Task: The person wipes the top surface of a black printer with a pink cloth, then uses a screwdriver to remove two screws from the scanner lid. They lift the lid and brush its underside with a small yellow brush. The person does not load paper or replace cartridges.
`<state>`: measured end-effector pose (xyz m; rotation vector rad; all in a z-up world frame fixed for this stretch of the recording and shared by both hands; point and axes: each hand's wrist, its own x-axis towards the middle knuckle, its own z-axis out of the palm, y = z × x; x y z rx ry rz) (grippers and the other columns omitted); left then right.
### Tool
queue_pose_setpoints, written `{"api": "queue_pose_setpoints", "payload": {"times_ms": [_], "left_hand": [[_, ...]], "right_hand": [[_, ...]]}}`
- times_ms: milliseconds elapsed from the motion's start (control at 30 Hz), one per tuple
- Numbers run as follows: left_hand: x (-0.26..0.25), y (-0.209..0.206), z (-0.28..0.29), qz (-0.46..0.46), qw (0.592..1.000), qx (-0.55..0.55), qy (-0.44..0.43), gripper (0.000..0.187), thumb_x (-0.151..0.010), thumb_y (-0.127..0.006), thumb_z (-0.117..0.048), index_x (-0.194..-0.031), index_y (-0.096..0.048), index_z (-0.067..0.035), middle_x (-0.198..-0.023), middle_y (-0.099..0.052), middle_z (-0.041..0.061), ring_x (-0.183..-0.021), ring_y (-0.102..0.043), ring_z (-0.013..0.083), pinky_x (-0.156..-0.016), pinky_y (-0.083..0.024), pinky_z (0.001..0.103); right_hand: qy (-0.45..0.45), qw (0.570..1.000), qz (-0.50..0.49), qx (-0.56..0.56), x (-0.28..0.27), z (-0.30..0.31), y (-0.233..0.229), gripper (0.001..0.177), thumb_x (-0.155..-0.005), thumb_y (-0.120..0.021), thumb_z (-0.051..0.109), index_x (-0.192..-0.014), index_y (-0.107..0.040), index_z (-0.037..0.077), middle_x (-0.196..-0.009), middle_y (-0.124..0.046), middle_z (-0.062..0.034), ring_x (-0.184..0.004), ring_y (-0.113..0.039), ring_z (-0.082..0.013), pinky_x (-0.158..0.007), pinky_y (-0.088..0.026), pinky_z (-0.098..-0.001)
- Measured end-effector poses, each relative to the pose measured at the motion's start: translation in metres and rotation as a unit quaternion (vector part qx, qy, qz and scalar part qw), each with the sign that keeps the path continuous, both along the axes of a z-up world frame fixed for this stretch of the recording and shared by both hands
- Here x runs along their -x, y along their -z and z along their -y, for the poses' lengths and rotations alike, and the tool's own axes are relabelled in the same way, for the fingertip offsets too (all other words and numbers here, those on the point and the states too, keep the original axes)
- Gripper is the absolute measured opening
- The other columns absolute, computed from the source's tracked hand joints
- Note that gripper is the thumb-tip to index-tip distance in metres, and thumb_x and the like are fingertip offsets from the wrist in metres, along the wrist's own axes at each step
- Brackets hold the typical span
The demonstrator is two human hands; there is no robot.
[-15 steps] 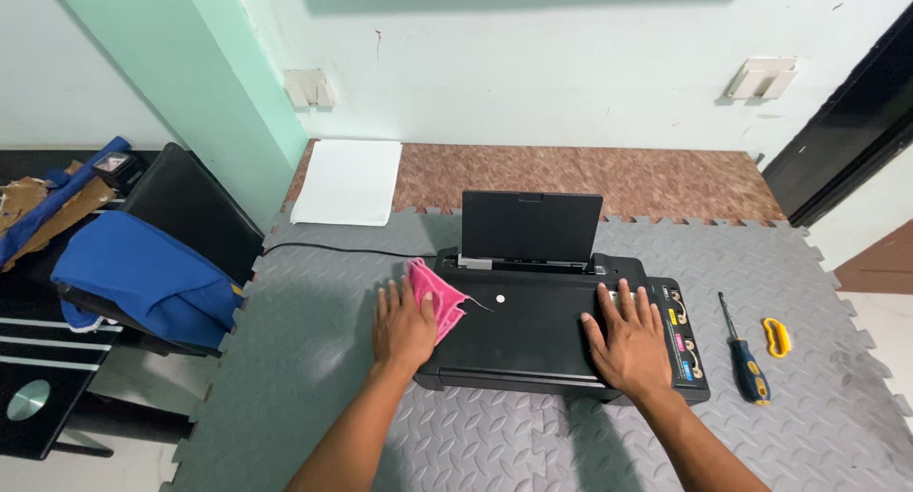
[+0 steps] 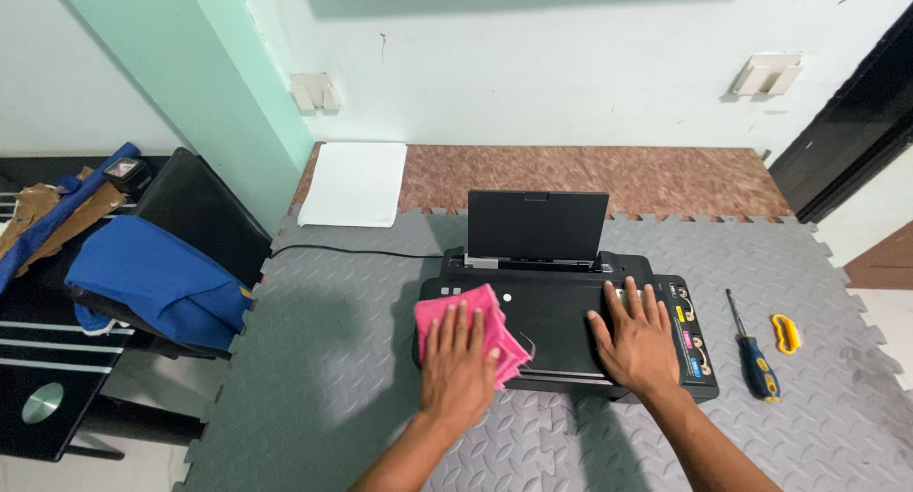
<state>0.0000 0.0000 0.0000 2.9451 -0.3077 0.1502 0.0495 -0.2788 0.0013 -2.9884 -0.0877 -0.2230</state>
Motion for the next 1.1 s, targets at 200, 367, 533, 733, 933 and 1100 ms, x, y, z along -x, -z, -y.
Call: {"api": "queue_pose_setpoints", "payload": {"times_ms": [200, 367, 533, 733, 933, 1100], "left_hand": [[0.013, -0.011, 0.035, 0.010, 0.997, 0.061, 0.040, 0.070, -0.102, -0.040, -0.046, -0.152, -0.034, 0.003, -0.161, -0.026, 0.025, -0.152, -0.016, 0.0390, -0.122, -0.004, 0.055], [0.020, -0.017, 0.062, 0.018, 0.992, 0.091, 0.082, 0.070, -0.102, -0.043, -0.043, -0.153, -0.035, 0.005, -0.163, -0.027, 0.026, -0.153, -0.017, 0.0395, -0.123, -0.005, 0.053], [0.016, -0.015, 0.056, 0.017, 0.989, 0.096, 0.110, 0.070, -0.103, -0.044, -0.043, -0.152, -0.036, 0.005, -0.161, -0.030, 0.026, -0.152, -0.021, 0.0390, -0.122, -0.007, 0.052], [0.007, -0.007, 0.018, 0.018, 0.997, 0.059, 0.036, 0.072, -0.103, -0.039, -0.048, -0.152, -0.034, 0.005, -0.161, -0.029, 0.024, -0.151, -0.023, 0.0375, -0.123, -0.010, 0.051], [-0.024, -0.002, -0.007, 0.036, 0.996, 0.028, -0.078, 0.079, -0.100, -0.042, -0.051, -0.151, -0.033, 0.008, -0.160, -0.028, 0.027, -0.150, -0.022, 0.0391, -0.121, -0.012, 0.050], [-0.065, -0.004, -0.013, 0.029, 0.993, 0.049, -0.104, 0.078, -0.098, -0.046, -0.052, -0.153, -0.036, 0.002, -0.162, -0.029, 0.024, -0.151, -0.024, 0.0385, -0.122, -0.014, 0.052]], "right_hand": [[0.003, 1.000, -0.003, -0.005, 0.000, 0.001, -0.001, 0.068, -0.100, -0.036, 0.057, -0.157, -0.035, 0.020, -0.163, -0.028, -0.0158, -0.153, -0.018, -0.0358, -0.123, -0.014, -0.0456], [0.002, 1.000, 0.006, 0.016, -0.001, 0.001, 0.003, 0.068, -0.100, -0.038, 0.057, -0.157, -0.036, 0.019, -0.163, -0.029, -0.0172, -0.152, -0.020, -0.0370, -0.123, -0.016, -0.0460], [-0.006, 1.000, 0.020, -0.002, -0.002, 0.002, 0.003, 0.069, -0.098, -0.041, 0.055, -0.156, -0.037, 0.018, -0.162, -0.030, -0.0177, -0.152, -0.022, -0.0379, -0.122, -0.017, -0.0469], [-0.007, 1.000, 0.010, 0.003, -0.001, 0.003, 0.003, 0.068, -0.100, -0.039, 0.056, -0.156, -0.037, 0.019, -0.162, -0.029, -0.0180, -0.152, -0.021, -0.0381, -0.122, -0.016, -0.0471], [-0.003, 1.000, 0.002, 0.003, -0.001, 0.001, -0.001, 0.069, -0.099, -0.038, 0.058, -0.156, -0.036, 0.020, -0.163, -0.028, -0.0171, -0.152, -0.020, -0.0374, -0.122, -0.016, -0.0466], [0.000, 1.000, -0.004, -0.008, 0.000, 0.000, -0.003, 0.069, -0.099, -0.038, 0.058, -0.156, -0.036, 0.019, -0.163, -0.027, -0.0168, -0.152, -0.019, -0.0373, -0.122, -0.015, -0.0471]]}}
